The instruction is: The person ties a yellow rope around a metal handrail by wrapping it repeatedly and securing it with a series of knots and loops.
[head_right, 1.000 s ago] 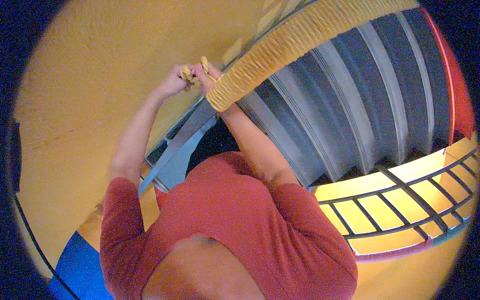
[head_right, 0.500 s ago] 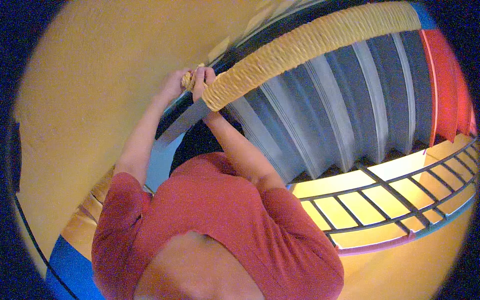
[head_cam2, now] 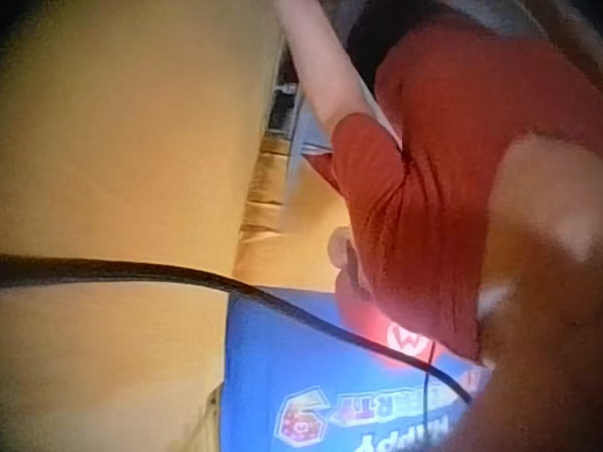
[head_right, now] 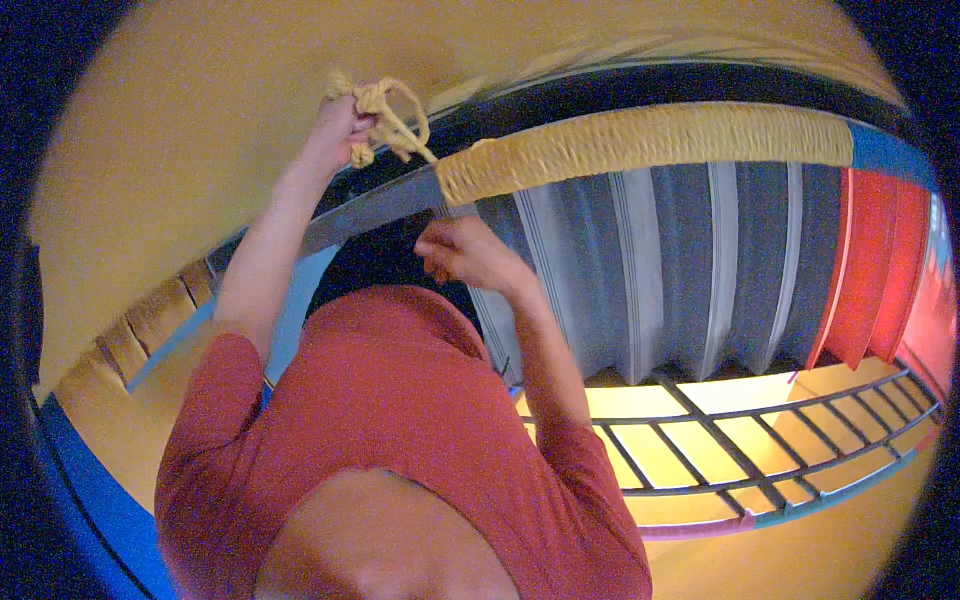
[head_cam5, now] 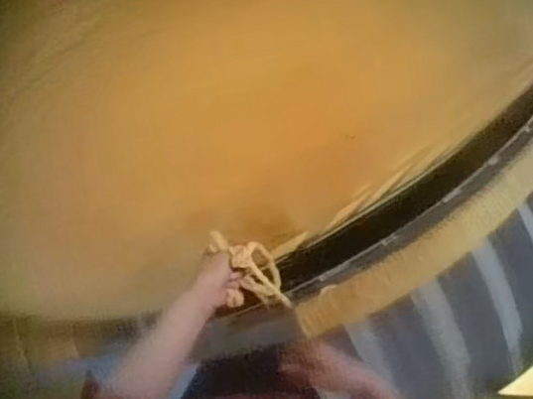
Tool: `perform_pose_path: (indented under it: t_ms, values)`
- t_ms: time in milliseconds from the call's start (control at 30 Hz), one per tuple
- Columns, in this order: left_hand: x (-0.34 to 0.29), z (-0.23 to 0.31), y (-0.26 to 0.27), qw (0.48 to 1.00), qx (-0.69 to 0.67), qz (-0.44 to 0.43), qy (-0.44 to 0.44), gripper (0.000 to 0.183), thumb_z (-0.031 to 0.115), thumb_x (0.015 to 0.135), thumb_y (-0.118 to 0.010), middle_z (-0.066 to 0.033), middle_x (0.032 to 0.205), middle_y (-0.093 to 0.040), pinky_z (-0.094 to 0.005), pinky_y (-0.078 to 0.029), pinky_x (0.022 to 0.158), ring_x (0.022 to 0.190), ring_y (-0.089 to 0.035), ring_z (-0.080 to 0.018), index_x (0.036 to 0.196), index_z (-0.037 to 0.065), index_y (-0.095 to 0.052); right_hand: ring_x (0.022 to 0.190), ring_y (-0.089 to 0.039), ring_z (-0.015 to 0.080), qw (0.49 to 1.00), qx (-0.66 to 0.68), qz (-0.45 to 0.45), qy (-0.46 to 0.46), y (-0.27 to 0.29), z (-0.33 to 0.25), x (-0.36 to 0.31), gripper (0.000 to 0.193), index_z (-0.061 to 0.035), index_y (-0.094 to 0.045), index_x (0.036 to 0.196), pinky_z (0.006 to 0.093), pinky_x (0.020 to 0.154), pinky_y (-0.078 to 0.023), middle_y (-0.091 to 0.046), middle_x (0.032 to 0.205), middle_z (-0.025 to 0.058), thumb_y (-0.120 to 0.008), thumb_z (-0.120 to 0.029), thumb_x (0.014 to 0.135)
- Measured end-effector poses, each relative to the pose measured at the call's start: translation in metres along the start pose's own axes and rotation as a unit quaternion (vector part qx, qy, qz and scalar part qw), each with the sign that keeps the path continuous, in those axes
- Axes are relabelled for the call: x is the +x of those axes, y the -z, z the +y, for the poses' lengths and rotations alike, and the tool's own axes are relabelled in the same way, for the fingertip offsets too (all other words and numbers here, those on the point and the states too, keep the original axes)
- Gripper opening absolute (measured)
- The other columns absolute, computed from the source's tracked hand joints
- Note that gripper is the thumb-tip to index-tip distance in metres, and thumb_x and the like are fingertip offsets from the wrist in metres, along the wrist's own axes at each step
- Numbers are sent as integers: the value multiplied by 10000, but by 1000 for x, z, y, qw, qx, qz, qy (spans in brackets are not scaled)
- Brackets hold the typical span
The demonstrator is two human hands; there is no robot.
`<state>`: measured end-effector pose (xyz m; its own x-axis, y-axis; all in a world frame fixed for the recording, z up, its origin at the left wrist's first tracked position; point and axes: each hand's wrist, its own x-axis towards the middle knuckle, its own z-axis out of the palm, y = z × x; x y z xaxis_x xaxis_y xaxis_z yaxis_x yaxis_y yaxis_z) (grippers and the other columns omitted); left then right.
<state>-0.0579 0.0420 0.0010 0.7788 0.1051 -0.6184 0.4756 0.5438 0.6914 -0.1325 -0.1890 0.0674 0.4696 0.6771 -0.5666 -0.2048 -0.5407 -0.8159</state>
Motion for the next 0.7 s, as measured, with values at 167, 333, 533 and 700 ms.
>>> perform_pose_path:
  t_ms: [167, 333, 533, 700]
  values:
    - [-39, 20, -37, 991, -115, -42, -45, 219, 48, 863, -434, -87, 763, -639, -188, -310, 375, 537, -541, -91, 955, 32, -632, 720, -606, 147, 946, 0, 267, 186, 44, -116, -36, 223, 35, -593, 922, 273, 669, -493, -627, 790, 93, -456, -141, 938]
    - [-34, 20, -72, 970, -162, -61, -172, 111, 19, 762, -610, -107, 751, -654, -290, -433, 446, 673, -641, -198, 866, 26, -650, 801, -583, 135, 835, -533, 34, 135, 81, -103, 35, 232, 36, -574, 874, 283, 724, -471, -625, 824, 70, -470, -164, 929]
    - [1, 12, -72, 973, -135, -42, -185, 185, 12, 852, -459, -68, 842, -624, -304, -529, 654, 731, -607, -165, 965, 12, -605, 709, -601, 152, 979, -203, 7, -21, 89, -98, 54, 241, 10, -594, 855, 300, 686, -473, -629, 747, 91, -503, -208, 903]
    - [-7, 12, -72, 966, -126, -70, -216, 215, -6, 838, -432, -72, 823, -619, -295, -528, 645, 717, -602, -157, 963, 11, -606, 639, -590, 148, 915, -390, 89, 55, 78, -99, 49, 282, 5, -617, 771, 298, 650, -472, -614, 646, 72, -503, -218, 900]
